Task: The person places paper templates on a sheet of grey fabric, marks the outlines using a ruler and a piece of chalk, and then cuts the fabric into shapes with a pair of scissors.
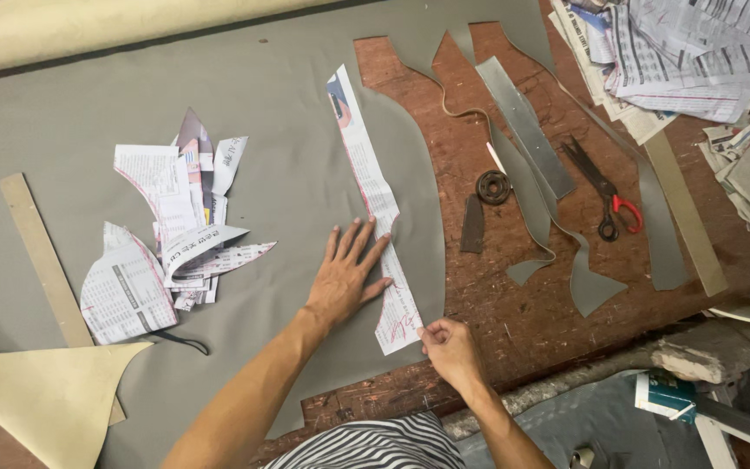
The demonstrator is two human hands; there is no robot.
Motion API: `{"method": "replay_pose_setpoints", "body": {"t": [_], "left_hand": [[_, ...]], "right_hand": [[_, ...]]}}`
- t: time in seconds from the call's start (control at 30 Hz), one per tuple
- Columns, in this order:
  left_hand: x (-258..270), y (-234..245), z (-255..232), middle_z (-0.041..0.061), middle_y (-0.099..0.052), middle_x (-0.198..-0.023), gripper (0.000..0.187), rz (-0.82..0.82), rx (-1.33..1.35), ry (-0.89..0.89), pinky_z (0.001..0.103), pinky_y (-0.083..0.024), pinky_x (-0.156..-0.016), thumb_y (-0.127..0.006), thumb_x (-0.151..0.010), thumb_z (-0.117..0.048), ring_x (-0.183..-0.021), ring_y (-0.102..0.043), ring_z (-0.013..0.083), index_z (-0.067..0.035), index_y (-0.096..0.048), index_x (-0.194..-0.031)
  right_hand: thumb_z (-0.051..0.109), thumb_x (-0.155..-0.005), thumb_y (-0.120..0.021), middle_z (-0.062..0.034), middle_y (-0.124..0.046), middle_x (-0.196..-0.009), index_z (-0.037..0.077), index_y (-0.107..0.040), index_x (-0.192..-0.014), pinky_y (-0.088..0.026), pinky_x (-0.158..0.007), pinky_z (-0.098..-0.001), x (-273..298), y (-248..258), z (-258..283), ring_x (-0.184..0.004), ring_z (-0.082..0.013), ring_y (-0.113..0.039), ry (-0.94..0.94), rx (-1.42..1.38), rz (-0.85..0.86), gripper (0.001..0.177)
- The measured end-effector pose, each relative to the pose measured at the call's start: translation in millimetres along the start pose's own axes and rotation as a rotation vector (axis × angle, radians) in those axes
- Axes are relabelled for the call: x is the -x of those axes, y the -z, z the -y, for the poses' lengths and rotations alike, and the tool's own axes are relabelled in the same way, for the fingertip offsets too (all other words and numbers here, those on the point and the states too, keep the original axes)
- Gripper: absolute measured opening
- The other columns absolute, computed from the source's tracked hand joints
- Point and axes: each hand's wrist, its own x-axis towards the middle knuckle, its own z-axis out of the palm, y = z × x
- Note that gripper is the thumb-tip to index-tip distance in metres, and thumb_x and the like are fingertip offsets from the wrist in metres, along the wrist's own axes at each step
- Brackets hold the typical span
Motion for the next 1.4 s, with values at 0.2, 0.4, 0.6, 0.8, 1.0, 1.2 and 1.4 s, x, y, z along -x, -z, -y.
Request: {"method": "replay_pose_setpoints", "body": {"t": [0.2, 0.4, 0.6, 0.8, 1.0, 1.2, 1.4], "left_hand": [[45, -2, -31, 0.015, -0.029, -0.167, 0.068, 0.056, 0.007, -0.066, 0.055, -0.018, -0.126, -0.059, -0.097, -0.051, -0.153, -0.025, 0.0352, -0.014, -0.044, -0.153], [59, -7, -32, 0.013, -0.028, -0.164, 0.075, 0.144, 0.047, -0.047, 0.058, -0.015, -0.122, -0.061, -0.09, -0.054, -0.151, -0.022, 0.0357, -0.018, -0.042, -0.153], [61, -7, -30, 0.013, -0.026, -0.165, 0.077, 0.153, 0.038, -0.04, 0.058, -0.012, -0.123, -0.059, -0.091, -0.058, -0.152, -0.02, 0.036, -0.02, -0.039, -0.154], [59, -4, -30, 0.012, -0.021, -0.165, 0.091, 0.257, 0.022, -0.034, 0.058, -0.012, -0.122, -0.062, -0.083, -0.066, -0.152, -0.017, 0.0355, -0.022, -0.034, -0.156], [57, -6, -29, 0.004, -0.019, -0.168, 0.096, 0.29, 0.018, -0.031, 0.057, -0.011, -0.124, -0.066, -0.079, -0.068, -0.153, -0.016, 0.033, -0.022, -0.032, -0.157], [56, -5, -28, 0.003, -0.019, -0.167, 0.096, 0.31, 0.015, -0.016, 0.056, -0.011, -0.124, -0.067, -0.078, -0.067, -0.153, -0.015, 0.0321, -0.023, -0.033, -0.156], [55, 0, -28, 0.004, -0.021, -0.167, 0.108, 0.273, 0.025, -0.025, 0.056, -0.012, -0.123, -0.069, -0.077, -0.067, -0.152, -0.016, 0.0326, -0.017, -0.021, -0.16]], "right_hand": [[0.028, -0.088, -0.077, -0.0068, -0.075, -0.067, 0.003, -0.074, -0.086, -0.053, -0.059, -0.0345, 2, -2, 2, -0.059, -0.0151, -0.068, 0.049, 0.011, -0.07, 0.025], [0.031, -0.088, -0.076, -0.0101, -0.075, -0.074, 0.003, -0.072, -0.089, -0.054, -0.061, -0.0353, -7, 8, 2, -0.065, -0.0189, -0.07, 0.09, 0.128, -0.043, 0.028], [0.038, -0.093, -0.07, -0.0071, -0.073, -0.092, 0.008, -0.068, -0.113, -0.057, -0.066, -0.0388, -49, 67, 26, -0.077, -0.0215, -0.071, 0.201, 0.105, -0.335, 0.036], [0.04, -0.082, -0.086, -0.0227, -0.06, -0.107, -0.006, -0.06, -0.126, -0.049, -0.079, -0.0531, -92, 70, 54, -0.101, -0.04, -0.06, 0.441, 0.283, -0.722, 0.069], [0.034, -0.087, -0.083, -0.0195, -0.063, -0.111, -0.004, -0.066, -0.118, -0.048, -0.094, -0.0505, -109, 76, 62, -0.109, -0.0358, -0.062, 0.263, 0.373, -0.618, 0.052], [0.03, -0.08, -0.084, -0.0133, -0.075, -0.103, 0.001, -0.068, -0.118, -0.06, -0.08, -0.0414, -92, 89, 65, -0.087, -0.0224, -0.072, 0.02, 0.092, -0.38, 0.051], [0.029, -0.079, -0.084, -0.0125, -0.072, -0.1, 0.003, -0.066, -0.116, -0.06, -0.063, -0.034, -7, 26, 50, -0.078, -0.0196, -0.07, 0.093, 0.037, -0.177, 0.048]]}}
